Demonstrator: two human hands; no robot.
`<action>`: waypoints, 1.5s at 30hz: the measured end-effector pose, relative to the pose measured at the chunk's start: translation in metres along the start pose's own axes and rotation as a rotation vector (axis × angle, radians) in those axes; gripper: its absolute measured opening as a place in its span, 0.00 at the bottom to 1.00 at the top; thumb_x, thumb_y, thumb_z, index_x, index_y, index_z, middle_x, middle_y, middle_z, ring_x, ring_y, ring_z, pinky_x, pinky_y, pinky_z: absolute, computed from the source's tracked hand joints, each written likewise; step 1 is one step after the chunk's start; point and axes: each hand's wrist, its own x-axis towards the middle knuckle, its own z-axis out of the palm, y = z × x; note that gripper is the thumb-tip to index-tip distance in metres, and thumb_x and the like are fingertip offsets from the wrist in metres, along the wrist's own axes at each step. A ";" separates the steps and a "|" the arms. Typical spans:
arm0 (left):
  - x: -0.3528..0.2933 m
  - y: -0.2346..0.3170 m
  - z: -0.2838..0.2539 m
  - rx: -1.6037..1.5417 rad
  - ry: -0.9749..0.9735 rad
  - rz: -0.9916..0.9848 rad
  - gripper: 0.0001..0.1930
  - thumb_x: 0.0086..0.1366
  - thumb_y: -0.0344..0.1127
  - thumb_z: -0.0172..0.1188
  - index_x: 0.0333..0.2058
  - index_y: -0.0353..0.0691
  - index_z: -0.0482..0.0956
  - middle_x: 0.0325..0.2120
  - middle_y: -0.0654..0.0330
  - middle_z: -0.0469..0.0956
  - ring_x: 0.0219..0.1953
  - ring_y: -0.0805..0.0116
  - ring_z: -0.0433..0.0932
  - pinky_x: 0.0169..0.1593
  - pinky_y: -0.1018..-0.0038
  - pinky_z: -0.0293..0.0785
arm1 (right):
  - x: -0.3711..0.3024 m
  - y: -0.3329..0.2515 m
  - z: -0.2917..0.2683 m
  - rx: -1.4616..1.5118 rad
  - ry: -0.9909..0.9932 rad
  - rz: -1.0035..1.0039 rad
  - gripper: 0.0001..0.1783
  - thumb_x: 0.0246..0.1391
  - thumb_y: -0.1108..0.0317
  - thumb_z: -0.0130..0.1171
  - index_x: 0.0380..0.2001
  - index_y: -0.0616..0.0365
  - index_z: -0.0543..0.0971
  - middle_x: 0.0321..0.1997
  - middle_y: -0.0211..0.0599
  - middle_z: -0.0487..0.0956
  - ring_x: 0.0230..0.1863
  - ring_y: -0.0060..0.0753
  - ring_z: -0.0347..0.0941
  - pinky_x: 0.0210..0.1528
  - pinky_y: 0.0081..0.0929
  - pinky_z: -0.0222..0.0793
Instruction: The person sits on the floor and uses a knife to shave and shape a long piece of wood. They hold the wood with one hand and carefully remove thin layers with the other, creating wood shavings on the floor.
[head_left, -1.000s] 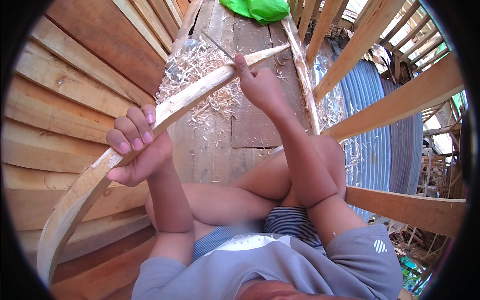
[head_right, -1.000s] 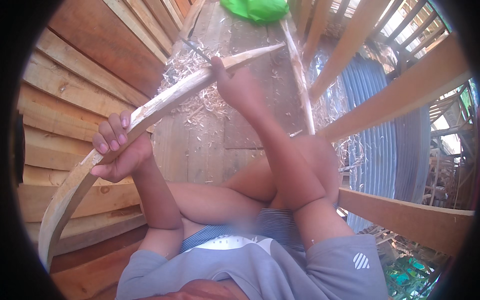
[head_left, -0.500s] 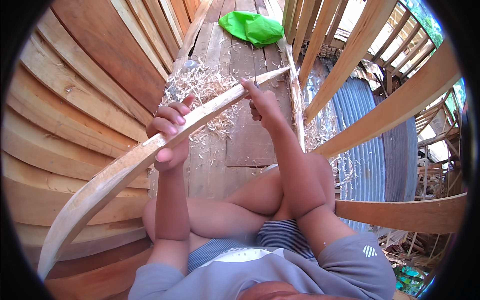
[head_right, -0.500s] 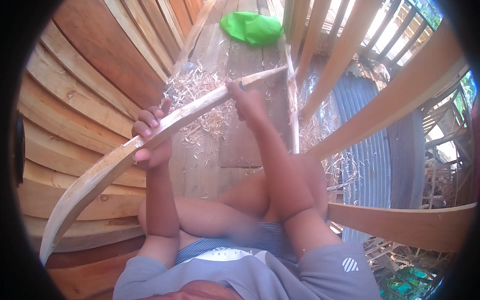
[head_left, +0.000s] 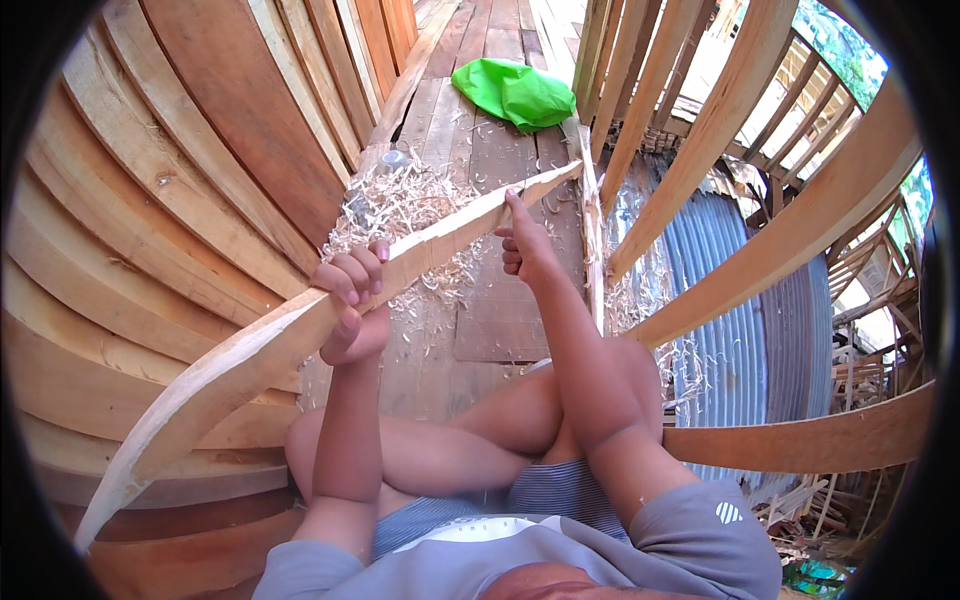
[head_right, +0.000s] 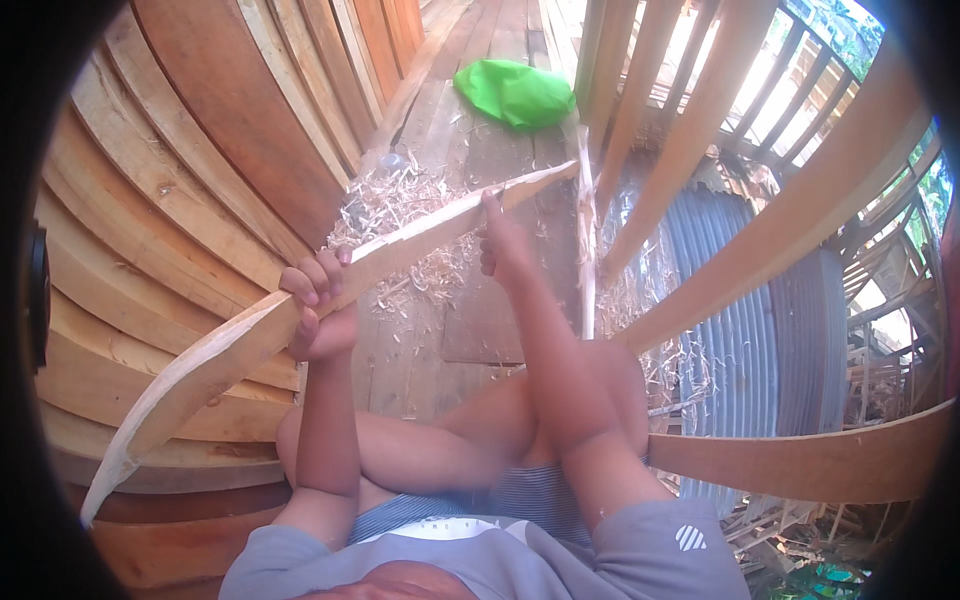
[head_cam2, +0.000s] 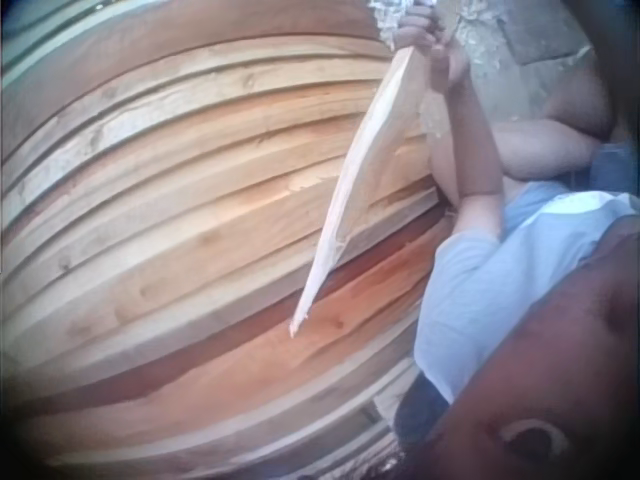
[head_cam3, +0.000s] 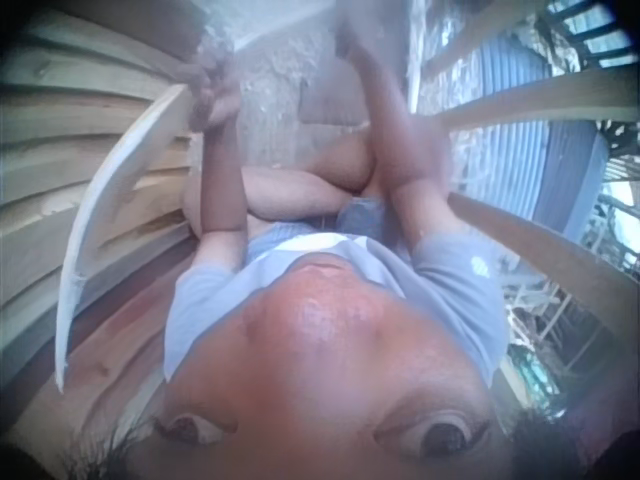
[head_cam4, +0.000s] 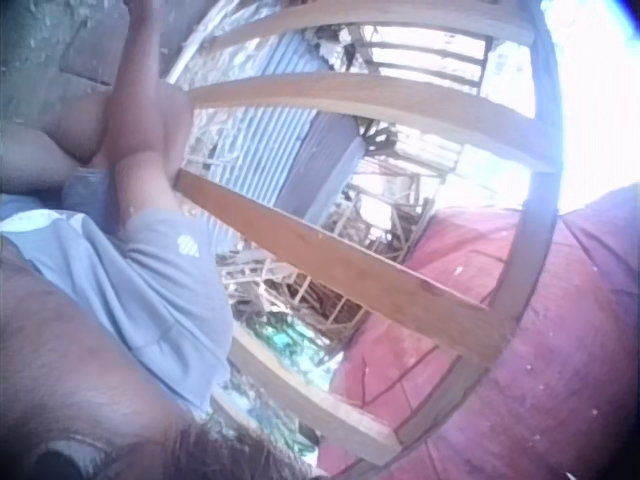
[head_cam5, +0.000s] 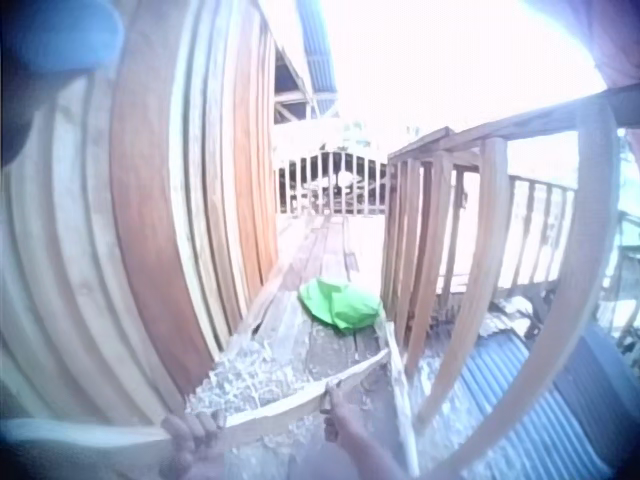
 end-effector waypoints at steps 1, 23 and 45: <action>0.004 -0.003 0.002 -0.001 -0.123 -0.011 0.17 0.54 0.45 0.67 0.27 0.49 0.65 0.22 0.67 0.63 0.30 0.70 0.64 0.51 0.63 0.59 | 0.002 0.002 -0.004 0.093 -0.020 -0.035 0.33 0.55 0.32 0.55 0.29 0.55 0.69 0.13 0.15 0.48 0.11 0.13 0.41 0.14 0.20 0.36; 0.003 -0.008 0.002 0.247 0.066 0.251 0.08 0.61 0.34 0.57 0.40 0.46 0.75 0.42 0.58 0.67 0.54 0.58 0.65 0.64 0.45 0.61 | 0.006 0.008 -0.022 -0.537 0.333 -0.376 0.44 0.65 0.36 0.35 0.39 0.74 0.81 0.25 0.49 0.77 0.30 0.49 0.74 0.37 0.42 0.68; -0.002 0.012 -0.026 -0.051 0.047 0.015 0.07 0.53 0.30 0.58 0.24 0.44 0.68 0.20 0.64 0.67 0.26 0.70 0.68 0.45 0.62 0.65 | -0.066 0.018 0.033 -0.998 0.245 -0.732 0.29 0.61 0.55 0.37 0.28 0.69 0.81 0.35 0.66 0.78 0.41 0.69 0.75 0.48 0.53 0.69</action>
